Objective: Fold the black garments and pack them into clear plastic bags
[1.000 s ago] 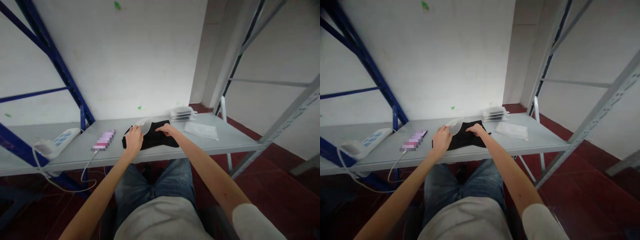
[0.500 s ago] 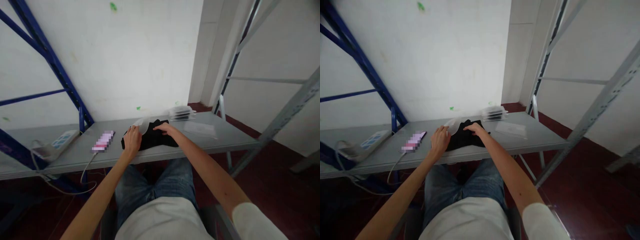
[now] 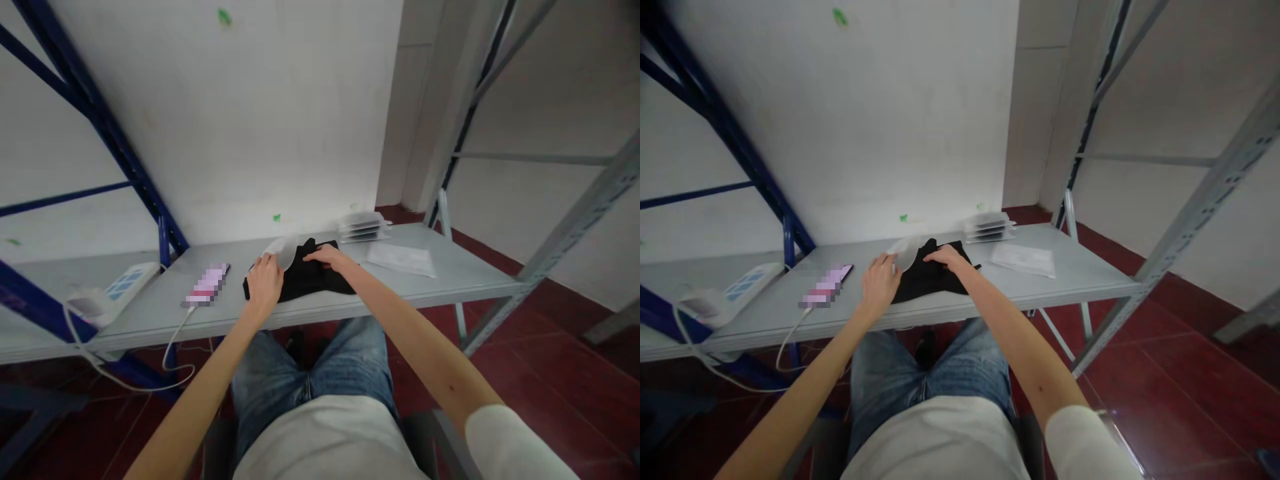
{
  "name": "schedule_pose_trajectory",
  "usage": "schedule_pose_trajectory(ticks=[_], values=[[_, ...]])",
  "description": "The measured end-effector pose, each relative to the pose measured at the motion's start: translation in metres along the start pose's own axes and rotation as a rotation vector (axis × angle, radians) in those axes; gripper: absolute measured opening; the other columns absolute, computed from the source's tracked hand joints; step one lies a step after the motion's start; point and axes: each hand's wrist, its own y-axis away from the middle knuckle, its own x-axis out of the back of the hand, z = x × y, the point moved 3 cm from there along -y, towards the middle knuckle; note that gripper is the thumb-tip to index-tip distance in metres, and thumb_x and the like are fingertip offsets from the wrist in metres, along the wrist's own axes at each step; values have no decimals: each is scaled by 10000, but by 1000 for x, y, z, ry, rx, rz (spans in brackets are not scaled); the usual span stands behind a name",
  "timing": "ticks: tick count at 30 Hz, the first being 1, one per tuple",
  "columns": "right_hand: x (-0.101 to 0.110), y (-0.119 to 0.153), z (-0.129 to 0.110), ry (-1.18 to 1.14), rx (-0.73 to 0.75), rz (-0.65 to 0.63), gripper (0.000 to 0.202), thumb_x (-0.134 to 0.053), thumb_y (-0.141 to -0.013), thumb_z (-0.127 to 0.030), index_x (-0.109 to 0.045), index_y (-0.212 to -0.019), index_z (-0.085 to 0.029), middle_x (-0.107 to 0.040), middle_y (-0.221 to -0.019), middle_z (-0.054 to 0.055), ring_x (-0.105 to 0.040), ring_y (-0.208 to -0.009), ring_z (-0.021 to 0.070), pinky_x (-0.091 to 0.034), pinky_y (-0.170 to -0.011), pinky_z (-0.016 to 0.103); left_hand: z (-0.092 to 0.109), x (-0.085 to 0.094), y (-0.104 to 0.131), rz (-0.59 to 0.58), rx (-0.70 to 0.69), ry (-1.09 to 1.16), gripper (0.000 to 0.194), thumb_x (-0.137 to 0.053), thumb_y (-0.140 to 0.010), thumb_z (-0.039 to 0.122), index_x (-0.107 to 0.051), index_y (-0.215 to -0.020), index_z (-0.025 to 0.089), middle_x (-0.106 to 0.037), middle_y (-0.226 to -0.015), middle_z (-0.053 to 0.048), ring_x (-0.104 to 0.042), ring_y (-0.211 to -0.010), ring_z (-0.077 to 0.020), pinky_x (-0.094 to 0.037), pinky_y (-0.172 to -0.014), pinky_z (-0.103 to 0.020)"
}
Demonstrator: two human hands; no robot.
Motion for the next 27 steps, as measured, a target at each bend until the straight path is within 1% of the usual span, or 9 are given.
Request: schedule_pose_trajectory(ticks=[5, 9, 12, 14, 16, 18, 20, 22, 27], values=[[-1, -2, 1, -101, -21, -37, 311, -877, -721, -252, -742, -991, -180, -782, -1064, 69, -707, -999, 218, -543, -713, 259, 1, -1, 1, -10, -5, -2, 373, -440, -1004, 164, -641, -1318, 158, -690, -1269, -145, -648, -1161, -293, -537, -884, -366], [7, 2, 1, -180, -25, -46, 319, -852, -757, -246, -700, -1027, -172, -774, -1098, 85, -714, -984, 212, -561, -692, 256, 1, -3, 2, -31, -2, 8, 371, -447, -1003, 151, -643, -1318, 163, -695, -1297, -140, -658, -1168, -293, -534, -890, -362], [21, 8, 6, -244, -11, -42, 344, -856, -765, -265, -684, -1048, -174, -776, -1073, 93, -718, -956, 211, -578, -688, 262, 1, -5, 2, -46, -4, 25, 382, -451, -1002, 138, -640, -1333, 165, -703, -1317, -140, -661, -1191, -296, -537, -904, -365], [28, 12, 12, -344, 5, -55, 349, -860, -760, -265, -678, -1047, -185, -780, -1040, 81, -717, -946, 209, -586, -687, 264, 4, -7, 2, -57, -26, 41, 394, -467, -994, 133, -635, -1350, 155, -709, -1325, -138, -658, -1209, -302, -540, -931, -377], [29, 17, 21, -475, 21, -103, 331, -858, -748, -240, -680, -1023, -191, -782, -989, 65, -716, -917, 203, -587, -680, 263, 9, -10, 3, -68, -50, 60, 414, -492, -978, 128, -632, -1367, 156, -717, -1324, -126, -649, -1229, -308, -548, -941, -385], [24, 20, 30, -564, 21, -141, 314, -855, -728, -208, -682, -989, -191, -778, -938, 53, -712, -872, 195, -584, -666, 265, 16, -13, 5, -79, -80, 92, 450, -520, -951, 113, -631, -1382, 176, -723, -1328, -105, -642, -1249, -305, -559, -938, -381], [16, 21, 38, -605, 11, -116, 311, -850, -713, -183, -682, -974, -193, -773, -911, 43, -705, -843, 192, -583, -654, 271, 24, -16, 6, -75, -116, 141, 499, -536, -921, 88, -628, -1399, 199, -712, -1364, -82, -632, -1277, -295, -565, -952, -374], [9, 21, 45, -633, 8, -53, 302, -834, -712, -165, -685, -972, -198, -771, -909, 38, -704, -834, 195, -585, -651, 281, 31, -19, 8, -65, -150, 202, 539, -545, -903, 72, -622, -1417, 213, -687, -1413, -64, -620, -1310, -279, -559, -996, -367], [0, 13, 56, -661, 14, 69, 243, -778, -767, -179, -666, -981, -198, -764, -964, 56, -710, -862, 207, -595, -671, 309, 32, -25, 5, -40, -163, 355, 495, -550, -930, 110, -652, -1400, 226, -691, -1413, -48, -641, -1302, -249, -520, -1102, -362]])
